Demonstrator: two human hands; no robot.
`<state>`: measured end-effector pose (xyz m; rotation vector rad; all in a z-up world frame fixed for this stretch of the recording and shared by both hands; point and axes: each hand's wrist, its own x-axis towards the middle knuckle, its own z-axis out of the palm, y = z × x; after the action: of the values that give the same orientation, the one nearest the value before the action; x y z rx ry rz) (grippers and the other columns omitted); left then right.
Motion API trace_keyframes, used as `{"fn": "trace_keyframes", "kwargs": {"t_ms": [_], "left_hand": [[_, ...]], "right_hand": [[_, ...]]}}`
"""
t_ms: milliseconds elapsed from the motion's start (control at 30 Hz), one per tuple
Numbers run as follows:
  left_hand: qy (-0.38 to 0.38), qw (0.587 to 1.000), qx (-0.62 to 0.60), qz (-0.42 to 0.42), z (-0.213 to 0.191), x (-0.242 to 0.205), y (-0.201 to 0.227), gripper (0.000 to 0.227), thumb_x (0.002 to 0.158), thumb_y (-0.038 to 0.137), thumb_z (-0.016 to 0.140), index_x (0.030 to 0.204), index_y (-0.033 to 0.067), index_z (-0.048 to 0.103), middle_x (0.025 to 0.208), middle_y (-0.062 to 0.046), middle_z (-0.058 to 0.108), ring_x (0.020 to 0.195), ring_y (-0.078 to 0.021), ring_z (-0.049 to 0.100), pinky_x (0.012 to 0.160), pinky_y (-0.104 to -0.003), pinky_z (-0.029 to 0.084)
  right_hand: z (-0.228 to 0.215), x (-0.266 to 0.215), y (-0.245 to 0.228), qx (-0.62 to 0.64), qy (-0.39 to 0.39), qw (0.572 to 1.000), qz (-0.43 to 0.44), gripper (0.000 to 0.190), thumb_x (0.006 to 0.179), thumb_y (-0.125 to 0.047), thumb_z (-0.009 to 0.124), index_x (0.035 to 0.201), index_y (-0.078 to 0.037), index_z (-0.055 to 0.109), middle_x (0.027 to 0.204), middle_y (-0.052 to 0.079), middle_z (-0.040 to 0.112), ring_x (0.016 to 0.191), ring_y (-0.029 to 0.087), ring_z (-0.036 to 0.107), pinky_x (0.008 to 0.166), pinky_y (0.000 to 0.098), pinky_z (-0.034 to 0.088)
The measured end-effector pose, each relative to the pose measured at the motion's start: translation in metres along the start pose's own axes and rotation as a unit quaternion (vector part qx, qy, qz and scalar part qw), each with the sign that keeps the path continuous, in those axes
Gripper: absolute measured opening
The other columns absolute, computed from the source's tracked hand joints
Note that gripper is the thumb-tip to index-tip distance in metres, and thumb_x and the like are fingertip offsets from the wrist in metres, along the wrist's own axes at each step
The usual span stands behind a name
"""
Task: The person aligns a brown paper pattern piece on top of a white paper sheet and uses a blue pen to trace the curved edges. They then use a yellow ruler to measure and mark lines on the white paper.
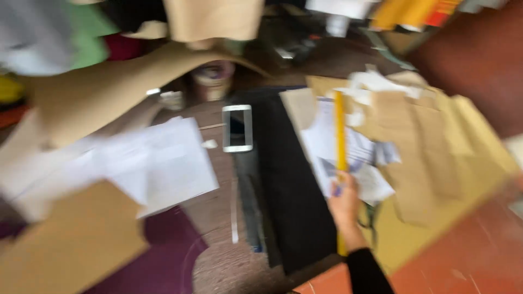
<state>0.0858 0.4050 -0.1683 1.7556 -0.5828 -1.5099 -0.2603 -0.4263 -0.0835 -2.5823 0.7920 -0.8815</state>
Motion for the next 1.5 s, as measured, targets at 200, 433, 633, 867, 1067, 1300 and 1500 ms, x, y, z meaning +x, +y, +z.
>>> {"fn": "trace_keyframes", "kwargs": {"t_ms": [200,433,633,867,1067,1300,1500], "left_hand": [[-0.004,0.987,-0.153,0.048,0.113,-0.035,-0.035,0.057,0.096,0.028,0.026,0.147,0.0319,0.003,0.138,0.003,0.057,0.084,-0.0171,0.073,0.054,-0.030,0.063],[0.454,0.819,0.180,-0.300,0.139,0.010,0.215,0.040,0.078,0.055,0.065,0.098,0.0210,0.071,0.103,-0.004,0.074,0.098,-0.0264,0.069,0.083,-0.033,0.050],[0.493,0.814,0.017,-0.307,0.137,0.050,0.240,0.074,0.072,0.046,0.078,0.127,0.0069,0.048,0.127,-0.011,0.057,0.114,-0.0279,0.057,0.089,-0.041,0.049],[0.532,0.788,-0.070,-0.301,0.136,0.068,0.248,0.045,0.073,0.029,0.081,0.109,0.0105,0.060,0.106,-0.008,0.065,0.096,-0.0243,0.062,0.078,-0.036,0.054],[0.568,0.774,-0.225,-0.167,0.136,0.065,0.276,0.015,0.087,0.015,0.068,0.095,0.0041,0.061,0.096,-0.011,0.065,0.084,-0.0243,0.066,0.066,-0.034,0.059],[0.679,0.700,-0.219,-0.018,0.182,0.017,0.304,0.018,0.083,0.022,0.067,0.094,0.0107,0.058,0.088,-0.006,0.068,0.063,-0.0103,0.055,0.049,-0.028,0.041],[0.679,0.628,-0.377,-0.048,0.304,0.018,0.302,0.041,0.080,0.009,0.070,0.117,0.0080,0.051,0.107,-0.008,0.061,0.087,-0.0205,0.062,0.066,-0.032,0.054]], "right_hand": [[0.026,0.009,0.078,-0.125,-0.066,0.987,-0.074,0.043,0.077,-0.010,0.065,0.120,-0.012,0.064,0.109,0.014,0.068,0.098,0.037,0.060,0.093,0.0425,0.045],[0.033,0.025,0.069,-0.190,-0.098,0.974,-0.075,0.063,0.069,-0.024,0.077,0.128,-0.010,0.064,0.118,0.019,0.069,0.095,0.042,0.062,0.089,0.0459,0.045],[0.016,0.036,0.011,-0.287,-0.221,0.913,0.189,0.064,0.081,-0.025,0.077,0.134,-0.006,0.046,0.127,0.022,0.057,0.108,0.040,0.052,0.088,0.0514,0.048],[0.020,0.024,0.068,-0.258,-0.109,0.959,-0.040,0.066,0.073,-0.015,0.074,0.137,-0.002,0.060,0.110,0.026,0.067,0.098,0.044,0.059,0.080,0.0487,0.051],[-0.017,0.033,-0.020,-0.107,-0.144,0.982,0.060,0.054,0.081,0.009,0.064,0.135,0.007,0.056,0.122,0.030,0.058,0.110,0.050,0.050,0.089,0.0563,0.044],[-0.044,0.031,-0.001,-0.002,-0.100,0.990,0.102,0.055,0.083,0.012,0.063,0.137,0.003,0.056,0.125,0.028,0.060,0.104,0.047,0.055,0.086,0.0488,0.043],[-0.094,0.002,-0.134,0.138,-0.034,0.984,0.106,0.047,0.089,0.021,0.054,0.136,0.012,0.052,0.131,0.033,0.054,0.103,0.039,0.057,0.075,0.0402,0.053]]}}
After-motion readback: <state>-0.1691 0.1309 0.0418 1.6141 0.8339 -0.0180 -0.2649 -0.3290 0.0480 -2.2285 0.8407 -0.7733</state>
